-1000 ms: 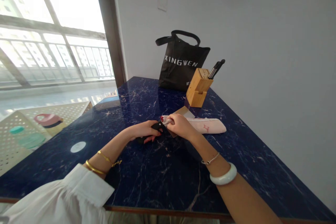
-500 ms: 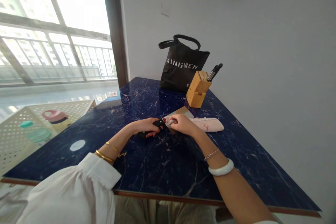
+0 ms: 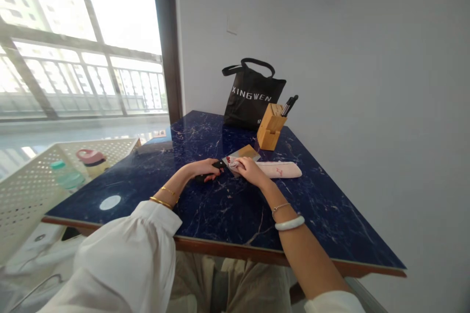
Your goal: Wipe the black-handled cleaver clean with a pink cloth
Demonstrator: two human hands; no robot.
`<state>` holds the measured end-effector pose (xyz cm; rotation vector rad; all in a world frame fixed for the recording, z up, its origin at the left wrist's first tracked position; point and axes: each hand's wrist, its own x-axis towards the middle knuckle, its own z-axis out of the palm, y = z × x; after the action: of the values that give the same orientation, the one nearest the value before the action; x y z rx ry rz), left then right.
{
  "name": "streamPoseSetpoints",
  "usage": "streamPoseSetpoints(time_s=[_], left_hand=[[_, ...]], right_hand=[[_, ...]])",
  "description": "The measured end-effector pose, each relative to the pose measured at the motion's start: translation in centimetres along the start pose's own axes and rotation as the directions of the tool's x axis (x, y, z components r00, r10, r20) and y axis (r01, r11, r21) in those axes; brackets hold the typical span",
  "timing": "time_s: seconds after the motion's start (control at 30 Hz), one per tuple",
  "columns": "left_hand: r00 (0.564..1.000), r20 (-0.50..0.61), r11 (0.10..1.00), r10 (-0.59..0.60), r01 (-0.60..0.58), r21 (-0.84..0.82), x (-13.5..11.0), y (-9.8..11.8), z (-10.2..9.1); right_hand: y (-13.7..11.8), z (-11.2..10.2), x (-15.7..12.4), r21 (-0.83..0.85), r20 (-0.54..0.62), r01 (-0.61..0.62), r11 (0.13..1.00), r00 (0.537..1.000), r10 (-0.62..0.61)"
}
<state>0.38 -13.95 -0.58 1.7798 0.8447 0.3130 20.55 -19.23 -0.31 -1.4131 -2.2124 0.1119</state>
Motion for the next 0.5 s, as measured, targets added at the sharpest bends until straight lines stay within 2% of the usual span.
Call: streamPoseSetpoints(time_s=[0.17, 0.43, 0.5], left_hand=[[0.998, -0.054, 1.0, 0.02, -0.019, 0.014, 0.0, 0.0, 0.6], [0.989, -0.131, 0.997, 0.073, -0.07, 0.023, -0.7, -0.1, 1.6], [0.988, -0.138, 0.997, 0.075, -0.073, 0.023, -0.8, -0.1, 1.6]], right_hand=[[-0.9, 0.4, 0.0, -0.079, -0.057, 0.088, 0.993, 0.994, -0.093], [-0.3, 0.0, -0.3, -0.086, -0.162, -0.054, 0.995, 0.986, 0.039], [-0.2, 0.0, -0.4, -0.101, -0.174, -0.055, 0.993, 0.984, 0.037]])
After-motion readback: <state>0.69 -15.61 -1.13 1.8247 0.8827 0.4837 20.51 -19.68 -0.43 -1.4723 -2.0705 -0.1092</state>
